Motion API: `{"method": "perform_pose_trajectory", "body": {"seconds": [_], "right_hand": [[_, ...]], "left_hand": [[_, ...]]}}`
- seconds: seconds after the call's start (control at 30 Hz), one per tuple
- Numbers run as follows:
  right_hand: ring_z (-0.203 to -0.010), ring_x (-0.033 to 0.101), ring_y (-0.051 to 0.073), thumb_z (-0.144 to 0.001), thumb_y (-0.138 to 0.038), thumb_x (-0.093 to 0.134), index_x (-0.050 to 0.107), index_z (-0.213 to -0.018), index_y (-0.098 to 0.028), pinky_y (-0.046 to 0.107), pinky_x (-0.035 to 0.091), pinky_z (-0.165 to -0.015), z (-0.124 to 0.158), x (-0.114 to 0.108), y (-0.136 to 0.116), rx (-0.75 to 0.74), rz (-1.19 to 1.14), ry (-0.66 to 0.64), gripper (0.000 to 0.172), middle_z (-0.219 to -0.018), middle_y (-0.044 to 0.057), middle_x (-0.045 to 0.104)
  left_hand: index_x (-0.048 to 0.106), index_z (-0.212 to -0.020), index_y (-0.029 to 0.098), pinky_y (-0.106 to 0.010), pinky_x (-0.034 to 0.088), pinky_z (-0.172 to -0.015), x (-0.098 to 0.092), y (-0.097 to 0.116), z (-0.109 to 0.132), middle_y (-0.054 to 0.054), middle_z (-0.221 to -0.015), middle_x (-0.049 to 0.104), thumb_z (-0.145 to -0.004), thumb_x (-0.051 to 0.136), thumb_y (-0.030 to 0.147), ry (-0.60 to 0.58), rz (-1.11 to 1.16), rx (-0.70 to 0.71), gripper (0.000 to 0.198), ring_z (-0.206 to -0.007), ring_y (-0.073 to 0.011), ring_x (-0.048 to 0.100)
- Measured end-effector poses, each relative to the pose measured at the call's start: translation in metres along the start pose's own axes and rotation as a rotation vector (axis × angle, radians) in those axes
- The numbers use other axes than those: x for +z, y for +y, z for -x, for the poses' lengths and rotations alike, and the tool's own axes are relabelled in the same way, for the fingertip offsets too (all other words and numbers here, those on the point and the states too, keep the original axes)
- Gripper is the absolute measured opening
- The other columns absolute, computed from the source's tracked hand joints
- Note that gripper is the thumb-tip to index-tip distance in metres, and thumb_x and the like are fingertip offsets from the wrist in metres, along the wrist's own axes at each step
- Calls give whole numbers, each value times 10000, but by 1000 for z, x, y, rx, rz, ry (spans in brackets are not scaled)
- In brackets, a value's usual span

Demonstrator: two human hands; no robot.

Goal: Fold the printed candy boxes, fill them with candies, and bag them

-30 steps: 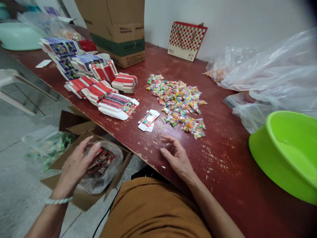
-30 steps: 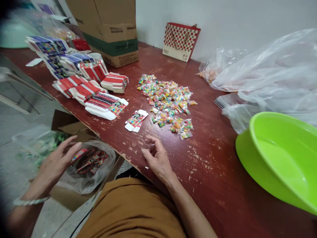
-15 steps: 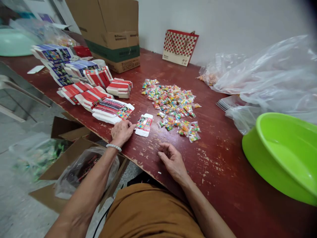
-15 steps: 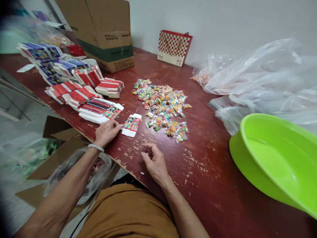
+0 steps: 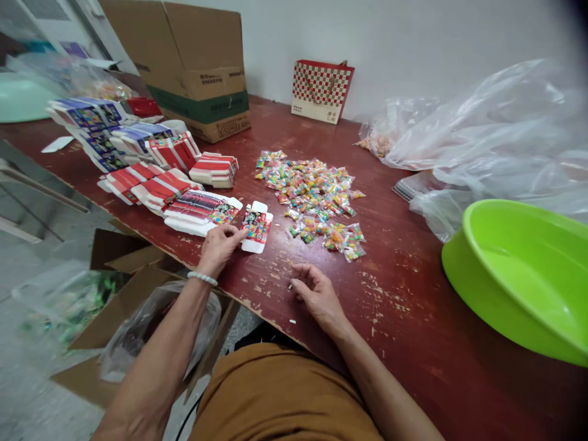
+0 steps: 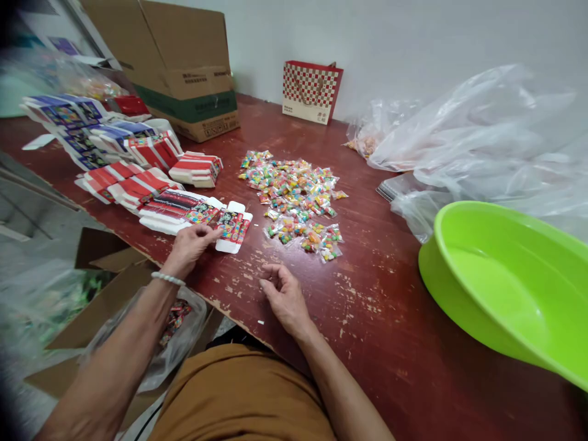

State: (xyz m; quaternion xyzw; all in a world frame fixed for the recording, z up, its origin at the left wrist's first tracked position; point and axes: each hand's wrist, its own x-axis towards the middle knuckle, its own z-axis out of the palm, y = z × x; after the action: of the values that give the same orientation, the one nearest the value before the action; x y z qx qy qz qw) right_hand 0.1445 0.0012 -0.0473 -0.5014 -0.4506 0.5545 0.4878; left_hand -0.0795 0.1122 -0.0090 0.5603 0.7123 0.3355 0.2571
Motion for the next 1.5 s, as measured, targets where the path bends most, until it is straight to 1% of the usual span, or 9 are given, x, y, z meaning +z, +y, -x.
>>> {"method": "perform_pose_trajectory", "body": {"seconds": [0.3,0.43,0.57,0.73,0.83,1.0,1.23,1.37,1.5], "right_hand": [[-697,602,117,-735,-409,780,633,-1116,-197,214,477,-546,-11,1,-30,2,-180,121,460,-1022,54,714],[-792,651,145,-726,-411,804,652,-1080,-207,247,523,-657,-20,1,-42,-68,-272,124,436,-972,35,736],[-743,653,124,-745,-407,810,687,-921,-191,244,537,-720,-13,3,-50,-108,-298,18,305,-860,11,736],[-411,561,91,-884,-460,687,615,-1118,-211,198,447,-407,11,9,-56,8,-338,-270,350,-639,-49,652],[-296,483,78,-897,-457,680,529,-1276,-250,190,365,-301,17,8,-58,47,-336,-377,458,-640,-72,629],[-353,444,21,-823,-411,770,570,-1265,-260,181,343,-302,19,7,-60,26,-295,-332,509,-948,4,690],[-757,648,123,-745,-395,838,606,-1257,-254,226,527,-593,22,7,-63,-32,-268,-276,579,-1120,59,694],[-434,531,70,-815,-464,764,617,-1255,-263,208,431,-403,26,7,-65,52,-289,-350,506,-831,-5,700],[-377,506,84,-846,-505,720,667,-1155,-228,202,410,-376,26,7,-64,84,-240,-320,418,-600,-52,615]], "left_hand": [[587,-614,168,-232,403,-555,-12,18,46,13,-598,587,-611,800,601,-271,391,72,482,-559,-121,510],[606,-711,171,-200,362,-494,-14,27,76,38,-596,576,-721,804,489,-590,514,-7,375,-513,-96,488],[697,-1003,167,-264,518,-675,-7,26,95,-54,-835,720,-721,823,471,-1008,822,-108,433,-746,-184,674],[762,-939,114,-328,560,-767,11,26,108,-140,-871,768,-601,869,578,-1333,1062,-85,583,-789,-254,722],[772,-911,123,-315,563,-752,14,30,111,-122,-814,770,-596,884,552,-1307,1079,-65,543,-760,-245,724],[768,-981,154,-269,550,-709,6,37,114,-68,-765,763,-592,920,437,-1182,1039,-10,504,-739,-209,716],[766,-871,115,-236,538,-578,8,41,119,-69,-663,743,-641,895,356,-1055,935,-89,357,-598,-171,676],[738,-839,125,-280,565,-569,14,39,123,-59,-643,729,-668,881,359,-965,919,-144,324,-566,-187,682],[705,-746,125,-296,571,-560,18,39,125,-47,-615,697,-672,872,395,-949,928,-183,325,-543,-185,668]]}}
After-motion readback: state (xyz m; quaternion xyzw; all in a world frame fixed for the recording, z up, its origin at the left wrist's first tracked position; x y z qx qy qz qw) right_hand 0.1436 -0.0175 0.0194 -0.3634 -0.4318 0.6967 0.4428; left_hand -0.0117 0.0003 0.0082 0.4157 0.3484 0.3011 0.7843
